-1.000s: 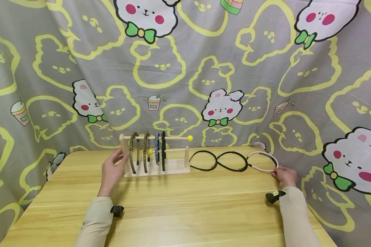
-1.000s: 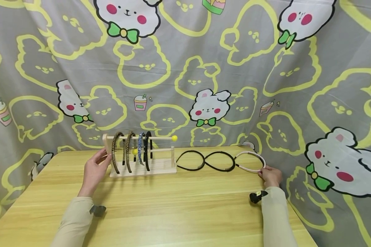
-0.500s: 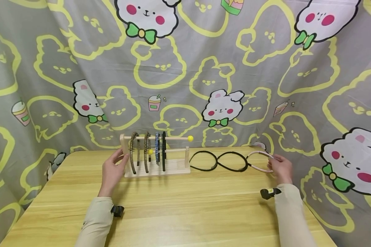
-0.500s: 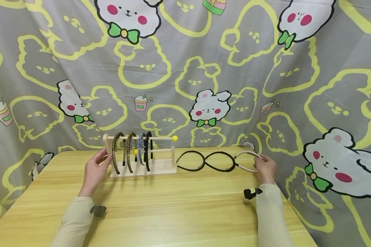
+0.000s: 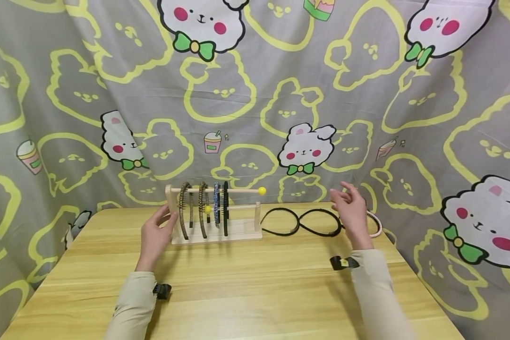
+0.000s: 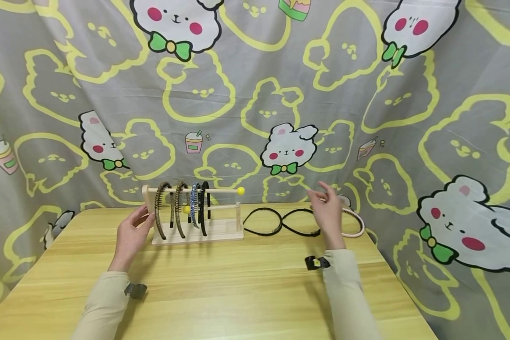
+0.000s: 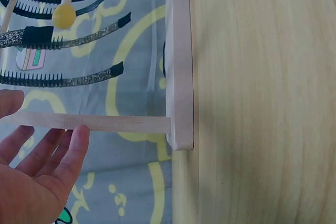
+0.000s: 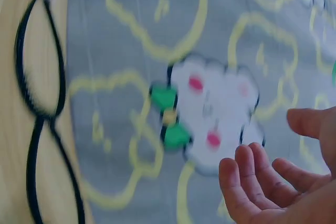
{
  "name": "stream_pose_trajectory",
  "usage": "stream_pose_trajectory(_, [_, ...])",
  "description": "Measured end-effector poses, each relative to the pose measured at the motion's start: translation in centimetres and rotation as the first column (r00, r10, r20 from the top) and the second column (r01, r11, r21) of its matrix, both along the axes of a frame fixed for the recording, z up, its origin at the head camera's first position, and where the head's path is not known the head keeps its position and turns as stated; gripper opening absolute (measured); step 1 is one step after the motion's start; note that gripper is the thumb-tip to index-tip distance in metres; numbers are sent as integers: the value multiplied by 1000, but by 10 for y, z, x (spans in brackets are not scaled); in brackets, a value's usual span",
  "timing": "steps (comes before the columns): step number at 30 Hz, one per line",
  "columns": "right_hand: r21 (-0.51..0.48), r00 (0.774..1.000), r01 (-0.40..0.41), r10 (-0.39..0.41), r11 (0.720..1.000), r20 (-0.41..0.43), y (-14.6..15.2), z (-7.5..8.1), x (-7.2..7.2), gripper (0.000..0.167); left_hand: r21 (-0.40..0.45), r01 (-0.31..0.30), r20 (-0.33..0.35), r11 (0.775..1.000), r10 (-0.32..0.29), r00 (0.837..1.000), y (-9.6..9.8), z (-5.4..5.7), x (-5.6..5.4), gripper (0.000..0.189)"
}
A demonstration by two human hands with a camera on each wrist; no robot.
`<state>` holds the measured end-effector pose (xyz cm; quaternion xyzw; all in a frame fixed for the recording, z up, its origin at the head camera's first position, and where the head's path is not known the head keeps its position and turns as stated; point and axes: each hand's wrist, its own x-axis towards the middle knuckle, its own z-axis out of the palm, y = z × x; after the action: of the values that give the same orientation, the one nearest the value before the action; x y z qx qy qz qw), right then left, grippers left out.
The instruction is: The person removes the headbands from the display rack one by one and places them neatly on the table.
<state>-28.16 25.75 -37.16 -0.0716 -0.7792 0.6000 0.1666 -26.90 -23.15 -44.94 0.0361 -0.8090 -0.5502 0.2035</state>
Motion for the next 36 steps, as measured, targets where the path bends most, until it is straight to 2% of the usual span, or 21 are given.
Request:
stream_pose_trajectory(6, [16,993,-115,115,993,-34,-65,1,7,60,7,11,9,1000,-11,1000,3,-1,0,51])
stream_pose_trajectory(13, [6,962,-252,251,968,-110,-146,-12,16,51,12,16,9,1000,-17,1000,0,-1,1,51])
stream_pose_trajectory(19, [11,937,-331,330,944,-112,-196,-23,22,55,9,12,-6,1000,-12,1000,1,-2,1,50])
stream_pose_trajectory(24, [34,915,-385,386,922,-122,-220,-35,21,52,16,10,-6,1000,-10,1000,1,-1,0,49])
stream_pose_trajectory(36, [48,906,-391,394,919,-153,-237,-45,16,47,8,10,-15,1000,-10,1000,2,1,1,49])
